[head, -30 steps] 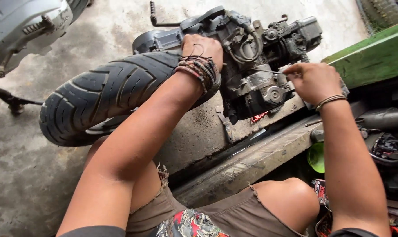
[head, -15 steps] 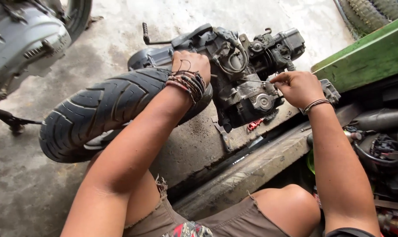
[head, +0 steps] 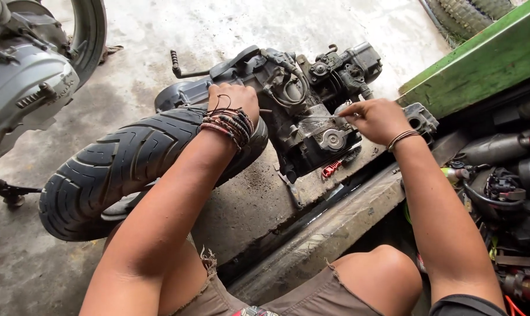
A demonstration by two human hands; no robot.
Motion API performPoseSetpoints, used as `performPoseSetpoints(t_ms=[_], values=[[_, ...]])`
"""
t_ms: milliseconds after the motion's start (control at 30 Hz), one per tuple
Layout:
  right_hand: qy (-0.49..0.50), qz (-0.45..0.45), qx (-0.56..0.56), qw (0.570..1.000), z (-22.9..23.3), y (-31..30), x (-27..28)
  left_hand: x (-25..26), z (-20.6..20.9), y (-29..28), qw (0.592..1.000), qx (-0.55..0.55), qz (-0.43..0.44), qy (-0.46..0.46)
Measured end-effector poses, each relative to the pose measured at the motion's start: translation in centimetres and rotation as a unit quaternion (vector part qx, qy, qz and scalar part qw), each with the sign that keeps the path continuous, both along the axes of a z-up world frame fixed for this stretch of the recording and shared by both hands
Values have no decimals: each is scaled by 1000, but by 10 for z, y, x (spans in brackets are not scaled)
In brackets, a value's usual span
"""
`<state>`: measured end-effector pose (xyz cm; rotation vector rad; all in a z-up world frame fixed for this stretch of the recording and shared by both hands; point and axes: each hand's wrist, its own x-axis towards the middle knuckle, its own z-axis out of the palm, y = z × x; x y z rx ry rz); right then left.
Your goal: The person is sitting on the ground and working on a motorcycle engine that is placed on a metal stand. They use a wrench to tighten bolts on the engine casing and then use their hands to adjust and connect various wires and hoses attached to the engine.
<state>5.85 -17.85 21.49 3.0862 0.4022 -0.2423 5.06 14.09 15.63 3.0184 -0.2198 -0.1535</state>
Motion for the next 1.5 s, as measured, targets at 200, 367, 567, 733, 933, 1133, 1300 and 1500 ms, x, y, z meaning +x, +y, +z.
performPoseSetpoints(t_ms=[200,367,567,733,933,1133,1300,1500], values=[[-141,91,-144,975,-49,-15,52,0,-5,2,1000,1,9,4],[-177,106,-153,966,-56,-22,86,1,-2,3,1000,-2,18,13],[-52,60,-122,989,-38,-29,96,1,-7,2,1000,-8,19,18],[-86,32,-151,984,-38,-41,121,9,-21,-1,1000,12,23,11],[-101,32,-91,990,-32,-27,135,5,0,-7,996,33,47,68],[-119,68,-5,991,-42,-36,151,8,4,-10,994,28,47,94],[-60,62,-14,996,-40,-16,155,6,9,-10,994,38,39,94],[19,-17,-3,1000,-23,-1,133,4,7,-14,994,38,44,92]])
